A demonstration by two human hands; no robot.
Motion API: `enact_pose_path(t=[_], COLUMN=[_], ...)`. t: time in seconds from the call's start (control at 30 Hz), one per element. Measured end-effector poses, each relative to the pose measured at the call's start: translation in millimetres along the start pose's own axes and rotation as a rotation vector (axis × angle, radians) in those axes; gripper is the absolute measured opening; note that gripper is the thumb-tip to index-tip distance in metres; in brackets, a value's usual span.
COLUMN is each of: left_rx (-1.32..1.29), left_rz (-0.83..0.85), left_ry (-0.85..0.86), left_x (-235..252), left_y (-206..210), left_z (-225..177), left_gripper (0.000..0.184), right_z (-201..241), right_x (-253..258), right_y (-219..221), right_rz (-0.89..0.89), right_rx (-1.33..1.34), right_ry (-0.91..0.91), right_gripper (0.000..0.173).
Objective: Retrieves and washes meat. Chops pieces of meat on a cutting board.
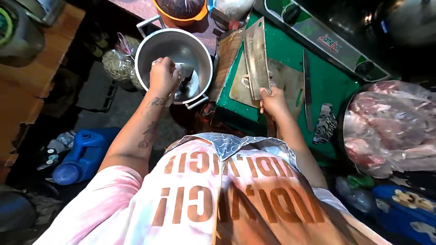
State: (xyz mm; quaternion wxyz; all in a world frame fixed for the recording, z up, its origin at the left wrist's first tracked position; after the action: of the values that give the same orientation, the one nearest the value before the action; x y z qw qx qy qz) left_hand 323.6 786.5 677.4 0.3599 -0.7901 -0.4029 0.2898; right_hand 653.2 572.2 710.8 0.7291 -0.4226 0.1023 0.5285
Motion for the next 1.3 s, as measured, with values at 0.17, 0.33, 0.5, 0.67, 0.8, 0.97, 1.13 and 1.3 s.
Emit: enact_pose_path(t=[0.17, 0.33, 0.5, 0.67, 0.8, 0.97, 1.13, 1.3], left_rx=[-0.012, 0.050, 0.231, 0.250, 0.270, 0.194, 0.237, 0.207], left_rz=[0.072, 0.225, 0.292, 0.276, 0.287, 0.229, 0.267, 0.348], left_ry=[0.266, 0.667, 0.529, 0.507, 0.471, 0.402, 0.445, 0.462], left_x=[10, 25, 46, 44, 42, 44, 51, 41], left_y=[40, 135, 179, 170, 158, 166, 173, 147], left_z=[-77, -197, -230, -227, -222, -224, -230, -219], left_gripper=[0.038, 0.050, 0.041, 0.024, 0.021, 0.054, 0.029, 0.024], right_z=[-26, -48, -72, -84, -68, -61, -68, -81], right_x=[-53, -73, -62, -63, -74, -71, -72, -78], right_y=[-35, -29, -9, -6, -8, -6, -10, -13], right_rz=[-0.190, -0.182, -0.146, -0.134, -0.168, -0.151, -0.154, -0.098], right_rx=[-0.052, 0.009, -0.046, -0.243, -0.368, -0.396, -0.385, -0.114], right_ry=[0.017, 0.077, 0.096, 0.113, 0.112, 0.089, 0.115, 0.067], right_gripper=[0.039, 0.040, 0.041, 0.041, 0.040, 0.038, 0.039, 0.035])
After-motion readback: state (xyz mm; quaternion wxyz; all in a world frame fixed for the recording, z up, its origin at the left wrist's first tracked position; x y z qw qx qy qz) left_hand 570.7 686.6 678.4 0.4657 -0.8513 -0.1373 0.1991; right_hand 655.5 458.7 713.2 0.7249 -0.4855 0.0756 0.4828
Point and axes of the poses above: each hand's wrist, its own x-axis towards the middle knuckle, its own y-axis out of the palm, z = x × y, the point moved 6 cm from there along x, towards the middle knuckle, and after that the axes turned 12 degrees about z, right-handed, at the moved point
